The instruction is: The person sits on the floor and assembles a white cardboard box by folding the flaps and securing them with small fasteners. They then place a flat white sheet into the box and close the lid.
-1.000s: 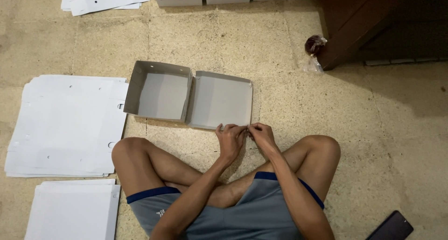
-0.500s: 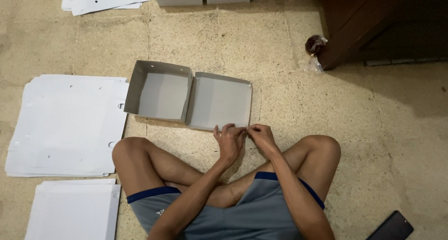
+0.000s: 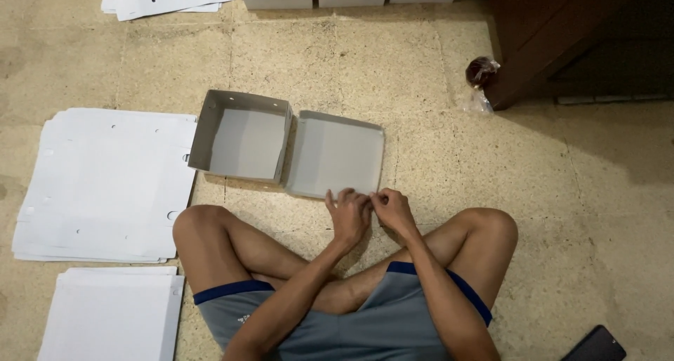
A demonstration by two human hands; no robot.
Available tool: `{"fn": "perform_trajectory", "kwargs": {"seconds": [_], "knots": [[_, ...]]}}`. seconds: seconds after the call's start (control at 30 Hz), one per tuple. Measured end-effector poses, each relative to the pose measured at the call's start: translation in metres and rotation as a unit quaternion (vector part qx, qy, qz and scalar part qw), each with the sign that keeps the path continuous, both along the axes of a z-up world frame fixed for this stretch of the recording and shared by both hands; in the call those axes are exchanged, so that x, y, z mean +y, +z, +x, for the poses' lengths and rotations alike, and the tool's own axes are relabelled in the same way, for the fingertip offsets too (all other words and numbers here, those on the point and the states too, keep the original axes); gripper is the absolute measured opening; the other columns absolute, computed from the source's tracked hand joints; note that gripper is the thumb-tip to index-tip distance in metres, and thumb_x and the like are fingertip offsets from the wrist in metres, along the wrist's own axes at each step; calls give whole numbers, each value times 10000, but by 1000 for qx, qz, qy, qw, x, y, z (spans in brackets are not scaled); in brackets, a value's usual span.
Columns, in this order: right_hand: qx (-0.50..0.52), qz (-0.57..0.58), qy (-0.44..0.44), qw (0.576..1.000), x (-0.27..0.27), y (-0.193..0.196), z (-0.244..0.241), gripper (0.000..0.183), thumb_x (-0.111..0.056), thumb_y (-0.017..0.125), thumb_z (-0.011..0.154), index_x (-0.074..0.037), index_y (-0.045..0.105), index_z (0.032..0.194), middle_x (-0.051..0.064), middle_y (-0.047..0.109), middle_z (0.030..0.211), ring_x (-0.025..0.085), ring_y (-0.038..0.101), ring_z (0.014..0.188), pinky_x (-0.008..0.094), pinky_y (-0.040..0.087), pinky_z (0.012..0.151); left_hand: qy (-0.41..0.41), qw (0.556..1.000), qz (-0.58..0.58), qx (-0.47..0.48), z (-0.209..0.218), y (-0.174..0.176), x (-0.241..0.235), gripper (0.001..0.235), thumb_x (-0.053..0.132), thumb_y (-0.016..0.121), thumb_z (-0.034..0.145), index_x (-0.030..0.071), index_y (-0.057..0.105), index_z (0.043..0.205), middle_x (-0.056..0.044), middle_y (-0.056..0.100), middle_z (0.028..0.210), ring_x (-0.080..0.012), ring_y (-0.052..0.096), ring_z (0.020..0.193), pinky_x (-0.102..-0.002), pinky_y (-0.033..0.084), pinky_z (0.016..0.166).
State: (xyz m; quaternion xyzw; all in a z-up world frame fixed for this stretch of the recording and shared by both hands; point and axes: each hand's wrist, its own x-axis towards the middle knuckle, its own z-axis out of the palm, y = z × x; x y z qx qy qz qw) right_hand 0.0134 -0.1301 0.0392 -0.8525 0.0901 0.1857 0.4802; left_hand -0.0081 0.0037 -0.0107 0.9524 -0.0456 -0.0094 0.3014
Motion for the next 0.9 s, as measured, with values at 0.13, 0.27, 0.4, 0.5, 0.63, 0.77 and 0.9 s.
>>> {"fn": "perform_trajectory", "kwargs": {"seconds": [0.13, 0.27, 0.4, 0.5, 0.63, 0.77, 0.9], "knots": [[21, -58, 22, 998, -11, -17, 3, 326, -324, 583, 956, -41, 684, 831, 142, 639, 694, 238, 616, 701, 407, 482, 622, -26, 998, -38, 32, -9, -4, -4, 148, 225, 658, 927, 158, 723, 1043, -33, 715, 1037, -272, 550, 1226, -652, 138, 1144], [61, -77, 36, 994, -12, -9, 0, 335, -328, 576, 930, -38, 658, 783, 165, 643, 677, 275, 639, 684, 421, 497, 625, -17, 993, -115, -10, -8, 3, 3, 155, 160, 647, 913, 129, 715, 1049, -59, 705, 995, -288, 608, 1104, -559, 307, 1070], [84, -110, 56, 989, -10, -11, -2, 279, -309, 577, 879, -72, 616, 737, 139, 623, 653, 290, 652, 671, 421, 495, 612, 80, 974, -153, -145, -4, 74, 37, 238, 16, 640, 833, 48, 668, 1068, -138, 679, 986, -351, 646, 990, -496, 448, 939], [97, -128, 61, 985, -11, -6, 1, 226, -303, 580, 851, -121, 577, 716, 88, 571, 607, 252, 611, 609, 408, 479, 578, 240, 961, -104, -88, -1, 71, 63, 343, 42, 654, 837, 72, 598, 1175, -110, 576, 1097, -322, 568, 1049, -480, 445, 938], [110, -145, 80, 980, -17, -25, 3, 247, -296, 579, 823, -89, 578, 687, 132, 588, 601, 285, 623, 609, 429, 474, 576, 363, 920, -138, -45, -2, 38, 91, 552, 77, 704, 787, 43, 459, 1280, -158, 427, 1179, -429, 493, 1122, -549, 457, 927], [98, -136, 69, 983, -17, -14, 0, 230, -262, 594, 827, -94, 574, 671, 139, 587, 583, 280, 617, 588, 427, 471, 566, 351, 900, -259, -7, 1, 23, 100, 470, 40, 623, 866, -19, 398, 1275, -190, 447, 1101, -361, 557, 1010, -477, 502, 857], [101, -146, 62, 982, -17, -23, 0, 225, -265, 589, 820, -75, 597, 698, 169, 608, 620, 310, 646, 647, 452, 489, 603, 354, 887, -296, -3, 4, 19, 103, 318, -32, 623, 855, -59, 477, 1136, -177, 456, 1050, -280, 601, 919, -386, 554, 786]]}}
